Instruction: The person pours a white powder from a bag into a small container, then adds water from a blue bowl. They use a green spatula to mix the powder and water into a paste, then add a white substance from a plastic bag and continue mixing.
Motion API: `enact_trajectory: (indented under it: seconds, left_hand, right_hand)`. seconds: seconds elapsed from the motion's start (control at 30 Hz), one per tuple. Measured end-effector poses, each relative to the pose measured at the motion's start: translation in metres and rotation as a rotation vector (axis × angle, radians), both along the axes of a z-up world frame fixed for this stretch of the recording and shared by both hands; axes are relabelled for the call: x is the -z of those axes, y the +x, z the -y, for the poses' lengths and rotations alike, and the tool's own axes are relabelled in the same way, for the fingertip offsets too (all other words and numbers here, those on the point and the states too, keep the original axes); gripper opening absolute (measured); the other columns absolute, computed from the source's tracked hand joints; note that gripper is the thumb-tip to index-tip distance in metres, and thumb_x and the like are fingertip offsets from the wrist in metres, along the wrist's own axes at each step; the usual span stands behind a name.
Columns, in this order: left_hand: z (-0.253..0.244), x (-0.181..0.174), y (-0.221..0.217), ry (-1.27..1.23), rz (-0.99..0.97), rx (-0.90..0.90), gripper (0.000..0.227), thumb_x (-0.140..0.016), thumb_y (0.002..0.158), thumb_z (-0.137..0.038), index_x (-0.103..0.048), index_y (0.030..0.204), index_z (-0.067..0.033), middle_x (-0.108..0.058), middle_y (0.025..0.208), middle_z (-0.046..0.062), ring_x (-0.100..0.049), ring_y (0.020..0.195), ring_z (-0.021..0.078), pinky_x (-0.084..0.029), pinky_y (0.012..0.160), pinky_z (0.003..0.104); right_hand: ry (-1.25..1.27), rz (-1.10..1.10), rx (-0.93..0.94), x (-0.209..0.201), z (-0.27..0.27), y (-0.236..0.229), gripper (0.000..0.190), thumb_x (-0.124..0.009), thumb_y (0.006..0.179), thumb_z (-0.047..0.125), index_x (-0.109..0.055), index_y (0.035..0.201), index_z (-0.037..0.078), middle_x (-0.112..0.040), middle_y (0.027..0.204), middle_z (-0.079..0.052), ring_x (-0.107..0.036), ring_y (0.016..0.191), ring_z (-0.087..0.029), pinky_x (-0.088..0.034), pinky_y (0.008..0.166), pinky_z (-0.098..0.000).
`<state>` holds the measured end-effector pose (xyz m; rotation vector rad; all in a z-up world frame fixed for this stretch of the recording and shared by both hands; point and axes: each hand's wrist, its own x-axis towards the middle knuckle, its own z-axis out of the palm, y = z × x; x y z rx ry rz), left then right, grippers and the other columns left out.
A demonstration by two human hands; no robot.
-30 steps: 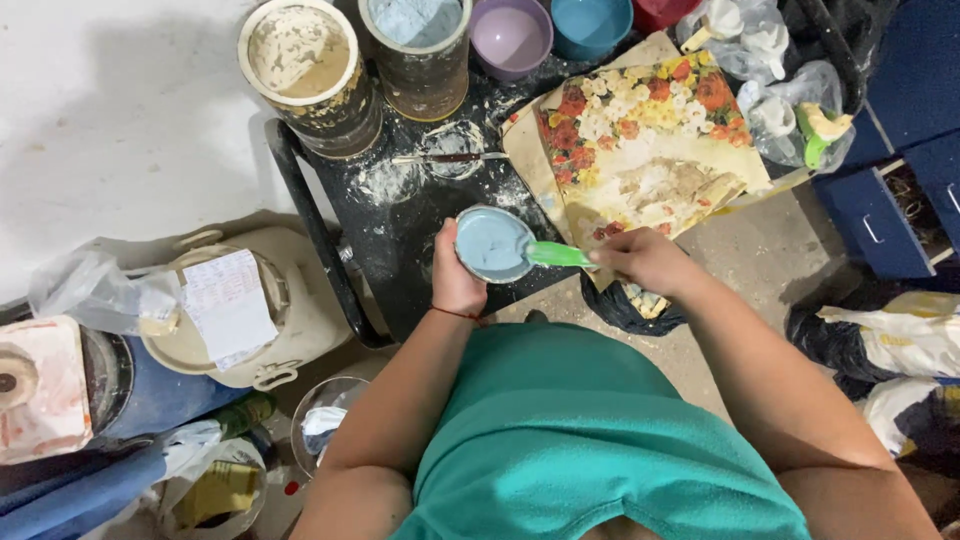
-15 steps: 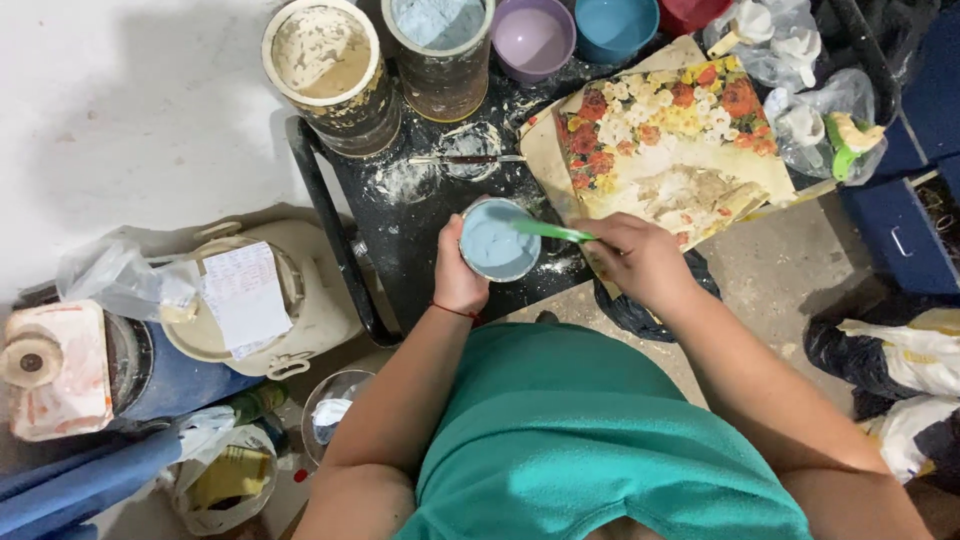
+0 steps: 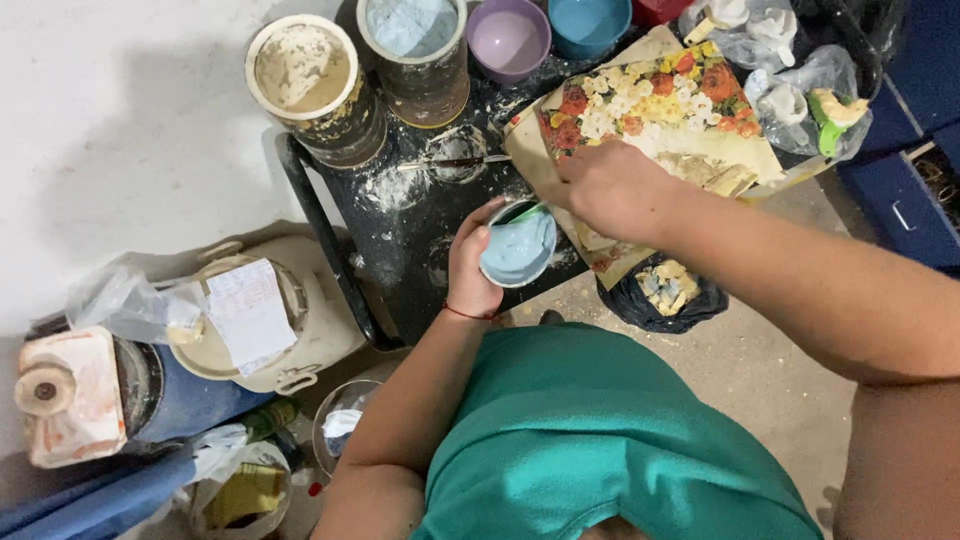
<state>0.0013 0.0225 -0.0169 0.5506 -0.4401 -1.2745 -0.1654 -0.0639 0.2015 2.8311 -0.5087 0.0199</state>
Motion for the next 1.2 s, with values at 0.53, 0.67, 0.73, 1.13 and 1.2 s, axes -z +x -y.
enact_trajectory:
  seconds: [0.53, 0.67, 0.73, 1.13, 1.2]
  left_hand:
    - [0.019, 0.000, -0.001, 0.164, -0.089, -0.159, 0.032, -0.071, 0.096, -0.033, -0.060, 0.114, -0.0093, -0.068, 0.113, 0.015, -0.072, 0.098, 0.0262, -0.065, 0.077, 0.036]
    - [0.025, -0.004, -0.008, 0.170, -0.126, -0.295, 0.033, -0.067, 0.100, -0.037, -0.057, 0.123, -0.0142, -0.064, 0.119, 0.012, -0.068, 0.105, 0.0256, -0.063, 0.085, 0.040]
    - [0.025, -0.019, -0.010, 0.158, -0.137, -0.315, 0.036, -0.067, 0.101, -0.039, -0.057, 0.126, -0.0157, -0.063, 0.121, 0.011, -0.067, 0.107, 0.0255, -0.061, 0.089, 0.042]
    - [0.019, 0.000, -0.010, 0.112, -0.238, -0.147, 0.055, -0.057, 0.102, -0.047, -0.061, 0.144, -0.0113, -0.071, 0.129, 0.020, -0.070, 0.115, 0.0316, -0.062, 0.096, 0.049]
    - [0.017, -0.010, -0.017, 0.164, -0.263, -0.087, 0.055, -0.058, 0.102, -0.053, -0.062, 0.142, -0.0158, -0.070, 0.125, 0.017, -0.069, 0.113, 0.0322, -0.061, 0.096, 0.050]
  right_hand:
    - [0.430, -0.399, 0.490, -0.046, -0.036, 0.030, 0.010, -0.067, 0.100, 0.011, -0.074, 0.104, 0.006, -0.068, 0.072, -0.008, -0.068, 0.062, -0.018, -0.061, 0.054, -0.0294]
    - [0.623, -0.283, 0.648, -0.019, -0.054, 0.041, 0.014, -0.063, 0.098, 0.010, -0.074, 0.098, 0.002, -0.071, 0.076, -0.016, -0.075, 0.072, -0.032, -0.064, 0.063, -0.0460]
    - [0.656, -0.201, 0.632, -0.004, -0.051, 0.041, 0.015, -0.062, 0.097, 0.013, -0.074, 0.099, 0.005, -0.075, 0.080, -0.019, -0.078, 0.081, -0.040, -0.064, 0.070, -0.0546]
    - [0.068, -0.197, 0.271, 0.005, -0.055, 0.035, 0.013, -0.073, 0.085, 0.003, -0.072, 0.075, 0.012, -0.065, 0.057, -0.004, -0.068, 0.053, -0.021, -0.057, 0.048, -0.0353]
    - [0.152, -0.250, 0.281, 0.006, -0.046, 0.047, 0.012, -0.071, 0.087, 0.004, -0.073, 0.079, 0.011, -0.066, 0.060, -0.004, -0.068, 0.054, -0.019, -0.059, 0.048, -0.0360]
